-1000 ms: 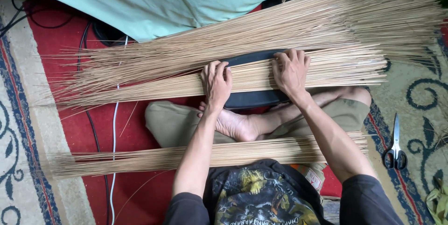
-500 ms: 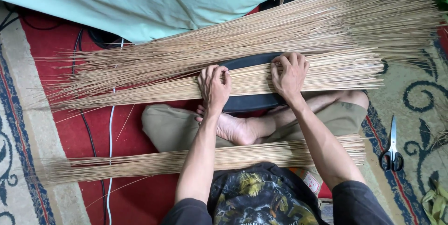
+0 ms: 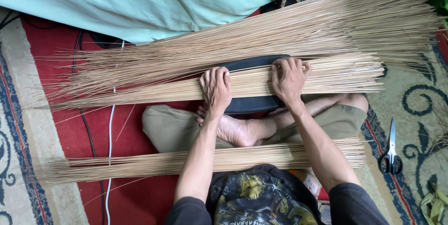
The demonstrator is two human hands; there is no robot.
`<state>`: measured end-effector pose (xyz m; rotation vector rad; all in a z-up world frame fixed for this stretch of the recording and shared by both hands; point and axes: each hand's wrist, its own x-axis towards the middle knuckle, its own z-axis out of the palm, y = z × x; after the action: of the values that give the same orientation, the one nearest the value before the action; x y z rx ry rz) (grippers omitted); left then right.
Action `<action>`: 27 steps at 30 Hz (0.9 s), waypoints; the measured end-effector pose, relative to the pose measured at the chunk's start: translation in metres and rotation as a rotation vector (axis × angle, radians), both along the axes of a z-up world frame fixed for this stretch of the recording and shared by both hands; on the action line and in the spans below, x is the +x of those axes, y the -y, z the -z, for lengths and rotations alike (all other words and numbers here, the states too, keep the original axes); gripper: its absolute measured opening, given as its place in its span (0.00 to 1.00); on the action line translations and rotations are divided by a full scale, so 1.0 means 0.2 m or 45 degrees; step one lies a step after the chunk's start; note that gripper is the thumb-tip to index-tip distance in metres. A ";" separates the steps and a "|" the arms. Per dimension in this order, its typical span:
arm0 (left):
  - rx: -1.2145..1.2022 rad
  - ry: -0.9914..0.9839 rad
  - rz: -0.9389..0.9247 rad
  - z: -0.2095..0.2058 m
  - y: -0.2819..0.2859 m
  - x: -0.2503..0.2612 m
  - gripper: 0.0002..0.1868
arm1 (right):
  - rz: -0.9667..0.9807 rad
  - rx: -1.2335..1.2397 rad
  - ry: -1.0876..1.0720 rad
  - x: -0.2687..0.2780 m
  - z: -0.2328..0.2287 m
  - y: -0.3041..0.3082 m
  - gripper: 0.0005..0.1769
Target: Aligning and organizing bundles of thin wooden sticks on a pad while sitting on the floor
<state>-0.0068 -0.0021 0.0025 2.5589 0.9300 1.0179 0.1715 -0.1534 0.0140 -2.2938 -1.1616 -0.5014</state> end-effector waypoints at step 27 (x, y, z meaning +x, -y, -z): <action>0.293 0.015 0.126 -0.20 0.02 -0.19 0.06 | -0.206 0.058 0.174 -0.04 -0.14 0.09 0.05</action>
<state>-0.0441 -0.0067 0.0425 2.7496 0.7111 1.1708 0.1641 -0.1722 0.0421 -2.1324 -1.3740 -0.6235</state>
